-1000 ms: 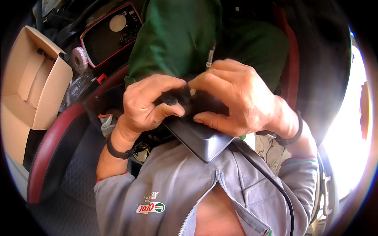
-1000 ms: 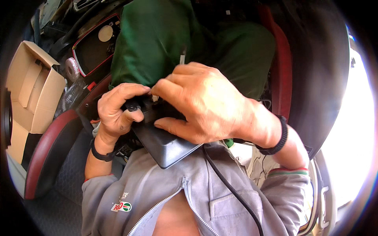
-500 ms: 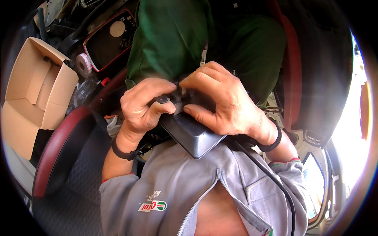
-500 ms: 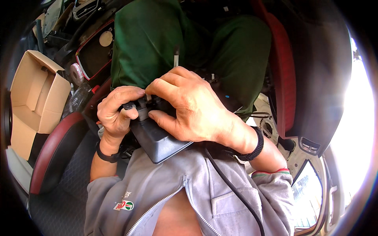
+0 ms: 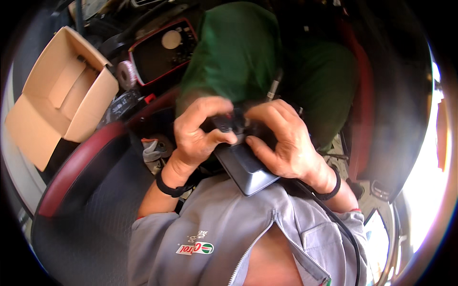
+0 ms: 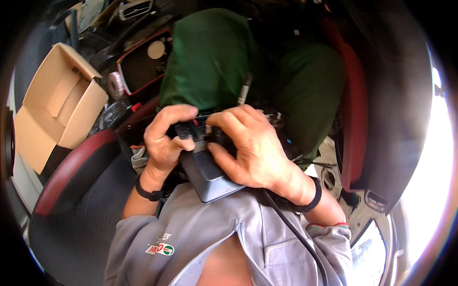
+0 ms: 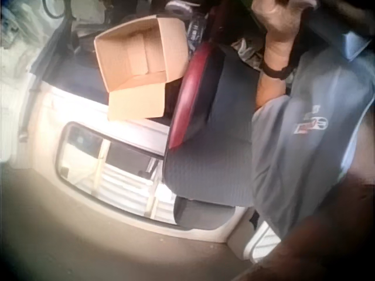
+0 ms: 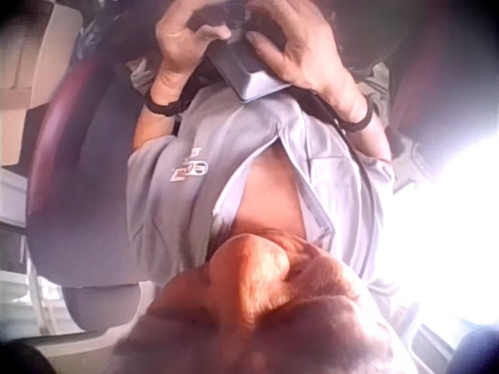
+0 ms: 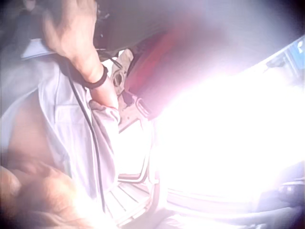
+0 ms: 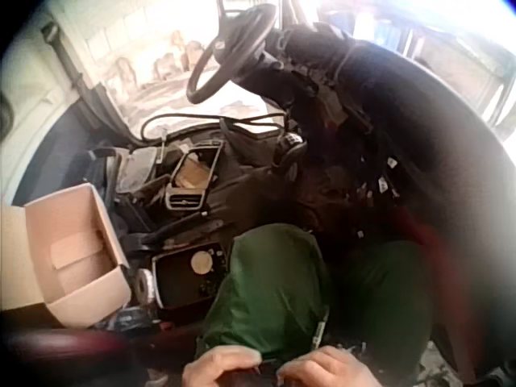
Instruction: The person applies tape to a wire component by hand, then picks up a car stereo unit and its plastic frame, fitting the frame onto the back of the stereo.
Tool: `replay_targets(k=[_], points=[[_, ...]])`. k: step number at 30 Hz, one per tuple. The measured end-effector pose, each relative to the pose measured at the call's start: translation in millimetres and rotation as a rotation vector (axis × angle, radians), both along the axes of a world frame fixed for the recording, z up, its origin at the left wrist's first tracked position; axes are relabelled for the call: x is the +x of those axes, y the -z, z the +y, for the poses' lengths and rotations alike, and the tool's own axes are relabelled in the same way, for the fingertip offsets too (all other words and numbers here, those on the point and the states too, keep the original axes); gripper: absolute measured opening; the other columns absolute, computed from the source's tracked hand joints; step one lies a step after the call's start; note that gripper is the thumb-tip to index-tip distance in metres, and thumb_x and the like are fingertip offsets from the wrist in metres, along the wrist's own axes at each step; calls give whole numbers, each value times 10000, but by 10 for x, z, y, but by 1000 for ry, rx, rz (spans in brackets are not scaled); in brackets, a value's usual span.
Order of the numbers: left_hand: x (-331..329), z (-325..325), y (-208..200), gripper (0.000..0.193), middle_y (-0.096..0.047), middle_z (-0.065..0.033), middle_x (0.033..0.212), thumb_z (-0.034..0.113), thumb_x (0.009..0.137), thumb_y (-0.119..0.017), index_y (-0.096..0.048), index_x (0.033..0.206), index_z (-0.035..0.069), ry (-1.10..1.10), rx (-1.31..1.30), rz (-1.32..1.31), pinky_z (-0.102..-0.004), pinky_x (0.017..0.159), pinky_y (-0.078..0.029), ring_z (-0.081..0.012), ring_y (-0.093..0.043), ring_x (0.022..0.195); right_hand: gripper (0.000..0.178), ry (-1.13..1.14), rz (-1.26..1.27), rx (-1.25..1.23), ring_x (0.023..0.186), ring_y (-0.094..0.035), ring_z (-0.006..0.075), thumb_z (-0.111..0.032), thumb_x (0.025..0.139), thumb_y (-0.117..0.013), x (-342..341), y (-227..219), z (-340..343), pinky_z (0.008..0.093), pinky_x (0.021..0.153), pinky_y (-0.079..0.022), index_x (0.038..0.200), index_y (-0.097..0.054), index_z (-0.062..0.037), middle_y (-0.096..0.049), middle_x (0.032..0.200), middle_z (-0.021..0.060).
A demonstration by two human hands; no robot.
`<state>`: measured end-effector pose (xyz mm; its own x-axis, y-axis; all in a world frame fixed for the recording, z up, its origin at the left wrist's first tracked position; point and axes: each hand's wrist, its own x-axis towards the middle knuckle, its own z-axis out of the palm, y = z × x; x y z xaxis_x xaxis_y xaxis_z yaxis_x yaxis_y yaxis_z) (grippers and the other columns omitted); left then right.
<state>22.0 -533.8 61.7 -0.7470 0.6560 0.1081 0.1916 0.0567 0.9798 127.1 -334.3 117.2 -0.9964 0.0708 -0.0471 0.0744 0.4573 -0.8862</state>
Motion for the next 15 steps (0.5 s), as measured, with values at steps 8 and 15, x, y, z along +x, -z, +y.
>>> replay_targets(k=[8, 15], points=[[81, -70, -249, 733, -660, -165, 1156, 544, 684, -893, -666, 1110, -8, -11, -125, 42, -400, 969, -492, -320, -626, 1081, 402, -17, 45, -2, 891, -646, 323, 1, 700, -821, 34, -167, -5, 407, 791, -526, 1075, -677, -19, -697, 986, 128], [-102, 168, -418, 870, -602, -189, 1330, 523, 739, -870, -567, 1326, -43, -5, -97, 376, -430, 1059, -437, -344, -564, 1236, 372, 206, 0, -14, 848, -669, 284, 37, 684, -843, 83, -303, -2, 361, 771, -546, 1028, -708, -9, -701, 943, 125]])
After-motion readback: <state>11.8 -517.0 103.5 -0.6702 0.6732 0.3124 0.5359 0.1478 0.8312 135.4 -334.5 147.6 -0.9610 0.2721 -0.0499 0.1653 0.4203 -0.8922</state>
